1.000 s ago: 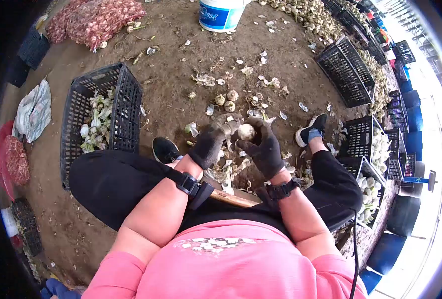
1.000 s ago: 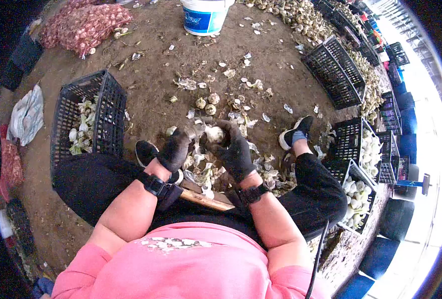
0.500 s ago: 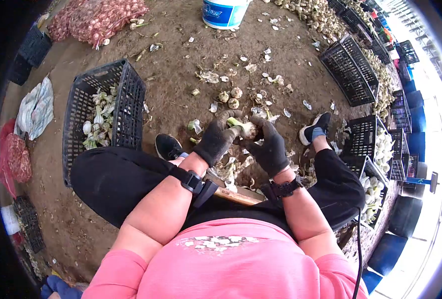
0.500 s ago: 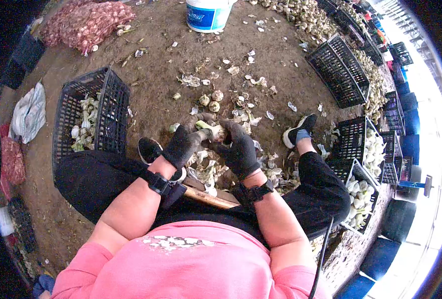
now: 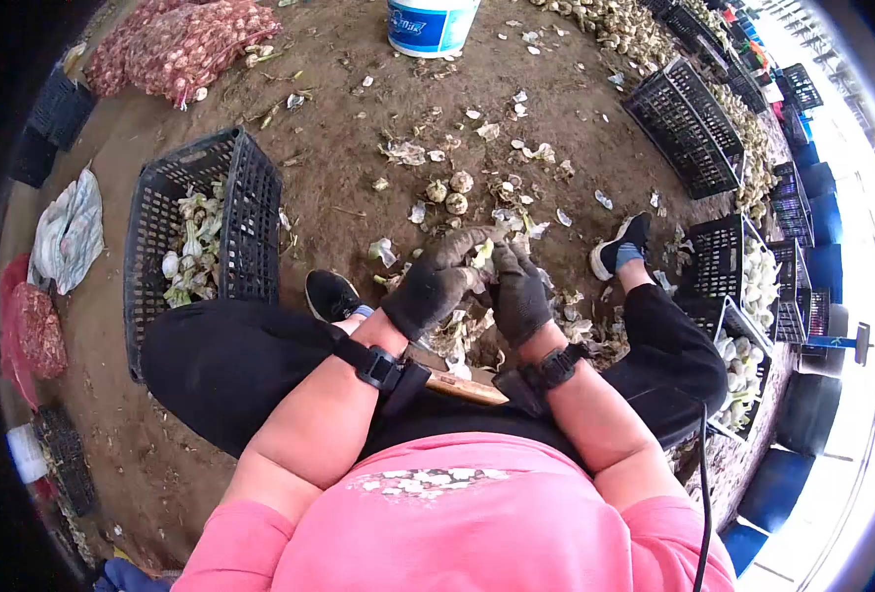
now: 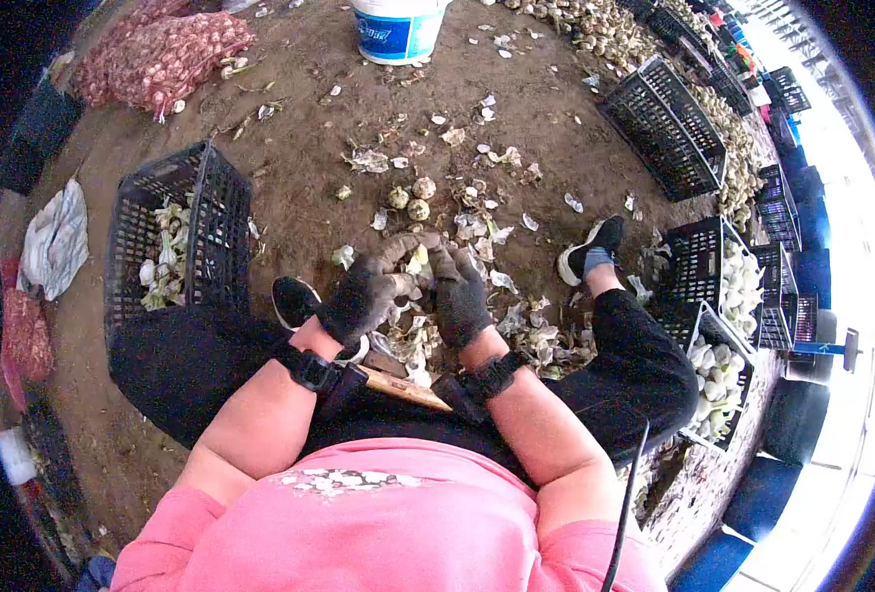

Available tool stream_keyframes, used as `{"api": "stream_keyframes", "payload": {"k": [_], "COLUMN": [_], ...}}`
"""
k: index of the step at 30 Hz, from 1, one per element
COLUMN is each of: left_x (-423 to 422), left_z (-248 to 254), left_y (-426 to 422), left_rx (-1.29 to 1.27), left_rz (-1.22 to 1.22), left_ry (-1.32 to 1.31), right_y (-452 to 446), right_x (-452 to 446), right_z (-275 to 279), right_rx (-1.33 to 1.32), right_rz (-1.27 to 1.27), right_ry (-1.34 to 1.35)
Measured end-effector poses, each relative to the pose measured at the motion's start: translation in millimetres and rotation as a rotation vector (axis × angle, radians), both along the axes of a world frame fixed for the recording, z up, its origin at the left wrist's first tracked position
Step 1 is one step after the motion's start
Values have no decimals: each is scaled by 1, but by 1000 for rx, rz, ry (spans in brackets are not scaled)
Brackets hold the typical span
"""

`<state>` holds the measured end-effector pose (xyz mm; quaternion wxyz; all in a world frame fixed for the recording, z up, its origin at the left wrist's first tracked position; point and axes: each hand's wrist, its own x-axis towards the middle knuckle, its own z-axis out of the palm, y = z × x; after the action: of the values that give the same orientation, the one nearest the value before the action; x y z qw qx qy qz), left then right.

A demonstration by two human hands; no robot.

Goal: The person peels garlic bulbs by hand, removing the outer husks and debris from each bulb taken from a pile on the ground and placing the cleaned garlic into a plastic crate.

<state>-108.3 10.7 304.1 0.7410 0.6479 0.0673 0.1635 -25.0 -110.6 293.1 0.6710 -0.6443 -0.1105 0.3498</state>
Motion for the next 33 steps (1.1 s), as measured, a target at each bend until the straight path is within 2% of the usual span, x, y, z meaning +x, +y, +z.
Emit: {"api": "stream_keyframes", "payload": {"k": [1,2,5,6,7,9,10,12,13,14,15,17,18,19,21,22,23,24,25,26,27,29,30,31,32,33], "left_x": [-2,-4,-5,0,1,5,6,6,4,2,1,-2,-4,-3,-5,-7,-8,-9,-9,-7,-4,-6,-8,-11,-11,-10], "left_z": [4,3,-1,-6,-9,-23,-30,-35,-32,-30,-23,-16,-14,-12,-6,-3,0,0,-2,-5,-10,-30,-44,-60,-77,-83], "left_y": [-1,3,0,1,-4,-13,-15,-14,-13,-10,-7,-5,-5,-5,-3,2,5,4,2,-1,-2,6,16,24,30,28], "left_rx": [-321,-506,-524,-48,74,313,311,133,133,223,316,399,251,102,12,-143,-296,-407,-398,-537,-675,-707,-276,154,-307,-312], "left_rz": [-58,-69,-25,54,76,195,196,329,335,349,365,390,333,271,234,165,97,86,86,150,213,204,257,308,368,376], "left_ry": [195,256,147,184,84,-15,-11,78,80,100,118,106,156,203,161,225,285,249,249,185,115,88,227,357,435,435], "right_y": [-1,-3,-2,0,3,2,5,5,5,4,5,2,-2,-5,-7,-5,-3,-2,-2,-3,-3,-7,-9,-12,-14,-14], "right_x": [1,4,11,9,11,8,5,2,1,0,3,10,9,13,17,14,16,17,18,20,21,22,21,19,17,17], "right_z": [3,-2,-8,-4,-1,1,-2,-3,-1,4,-4,-26,-22,-25,-27,-17,-12,-8,-6,-7,-9,-11,-3,12,29,40], "right_rx": [6,148,202,130,134,-55,28,-29,-82,-109,-105,326,337,336,536,521,525,547,572,679,688,702,705,658,606,556], "right_rz": [32,-15,-10,-80,-82,-135,-186,-118,-51,-24,-16,38,7,2,250,106,112,158,200,242,244,223,220,260,306,352], "right_ry": [151,340,215,166,161,-115,6,-20,-51,60,59,560,681,674,762,890,888,909,930,1036,1031,842,837,724,614,503]}}
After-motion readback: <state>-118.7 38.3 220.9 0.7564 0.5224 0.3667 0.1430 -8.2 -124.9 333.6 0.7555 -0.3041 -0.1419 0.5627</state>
